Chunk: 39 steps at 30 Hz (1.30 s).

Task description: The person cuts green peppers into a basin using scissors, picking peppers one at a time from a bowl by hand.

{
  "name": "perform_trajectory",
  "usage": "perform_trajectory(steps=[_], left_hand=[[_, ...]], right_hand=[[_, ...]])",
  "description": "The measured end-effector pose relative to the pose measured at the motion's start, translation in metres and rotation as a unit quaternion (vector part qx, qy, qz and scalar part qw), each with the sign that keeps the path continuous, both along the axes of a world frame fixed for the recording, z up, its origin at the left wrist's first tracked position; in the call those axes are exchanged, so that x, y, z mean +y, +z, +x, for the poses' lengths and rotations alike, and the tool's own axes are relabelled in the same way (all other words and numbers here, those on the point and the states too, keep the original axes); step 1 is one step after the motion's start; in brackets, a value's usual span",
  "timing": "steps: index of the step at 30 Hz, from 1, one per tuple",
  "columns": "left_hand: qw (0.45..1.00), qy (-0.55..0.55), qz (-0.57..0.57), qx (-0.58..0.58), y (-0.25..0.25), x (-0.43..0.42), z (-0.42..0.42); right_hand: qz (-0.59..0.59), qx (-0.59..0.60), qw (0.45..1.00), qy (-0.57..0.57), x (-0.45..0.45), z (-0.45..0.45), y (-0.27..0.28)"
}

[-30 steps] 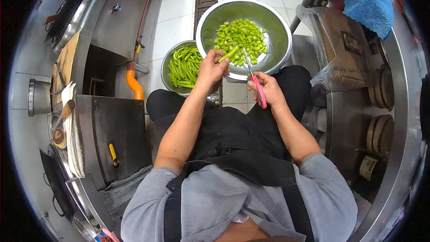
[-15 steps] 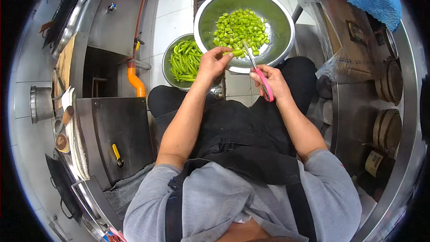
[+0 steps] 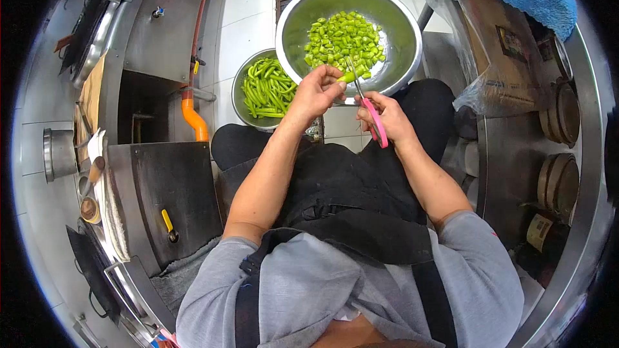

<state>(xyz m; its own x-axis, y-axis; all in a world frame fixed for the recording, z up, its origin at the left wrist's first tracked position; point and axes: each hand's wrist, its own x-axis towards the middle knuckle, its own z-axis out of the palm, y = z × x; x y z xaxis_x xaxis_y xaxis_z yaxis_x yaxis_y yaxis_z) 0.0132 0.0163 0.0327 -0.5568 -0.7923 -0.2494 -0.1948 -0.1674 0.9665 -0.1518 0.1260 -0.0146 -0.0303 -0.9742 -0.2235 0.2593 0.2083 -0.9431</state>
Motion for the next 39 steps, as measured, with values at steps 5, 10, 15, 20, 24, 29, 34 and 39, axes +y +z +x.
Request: perform_trajectory(steps=[5, 10, 15, 20, 24, 29, 34, 39], left_hand=[[1.0, 0.003, -0.013, -0.024, -0.011, -0.011, 0.003], [0.996, 0.084, -0.027, -0.023, -0.017, -0.02, 0.009], [0.996, 0.086, -0.002, 0.027, -0.002, -0.011, 0.001], [0.998, 0.02, 0.034, 0.042, -0.006, -0.003, -0.01], [0.999, 0.026, 0.035, 0.027, -0.006, 0.0, -0.013], [0.999, 0.036, 0.013, 0.013, -0.015, -0.009, -0.012], [0.996, 0.091, -0.011, 0.014, -0.016, -0.012, -0.01], [0.995, 0.101, -0.011, 0.024, -0.012, -0.013, -0.011]], right_hand=[[0.093, 0.024, 0.995, 0.004, 0.0, -0.005, 0.016], [0.065, 0.008, 0.998, -0.006, 0.0, -0.003, 0.009], [0.05, -0.01, 0.999, 0.004, 0.001, 0.002, 0.003], [-0.011, 0.014, 1.0, 0.007, 0.001, 0.001, 0.0], [0.009, -0.002, 1.0, 0.005, 0.002, -0.004, 0.003], [0.078, 0.016, 0.997, -0.008, 0.002, -0.005, 0.022], [0.058, 0.016, 0.998, -0.019, -0.001, -0.001, 0.012], [0.038, 0.003, 0.999, 0.01, 0.0, 0.001, 0.007]])
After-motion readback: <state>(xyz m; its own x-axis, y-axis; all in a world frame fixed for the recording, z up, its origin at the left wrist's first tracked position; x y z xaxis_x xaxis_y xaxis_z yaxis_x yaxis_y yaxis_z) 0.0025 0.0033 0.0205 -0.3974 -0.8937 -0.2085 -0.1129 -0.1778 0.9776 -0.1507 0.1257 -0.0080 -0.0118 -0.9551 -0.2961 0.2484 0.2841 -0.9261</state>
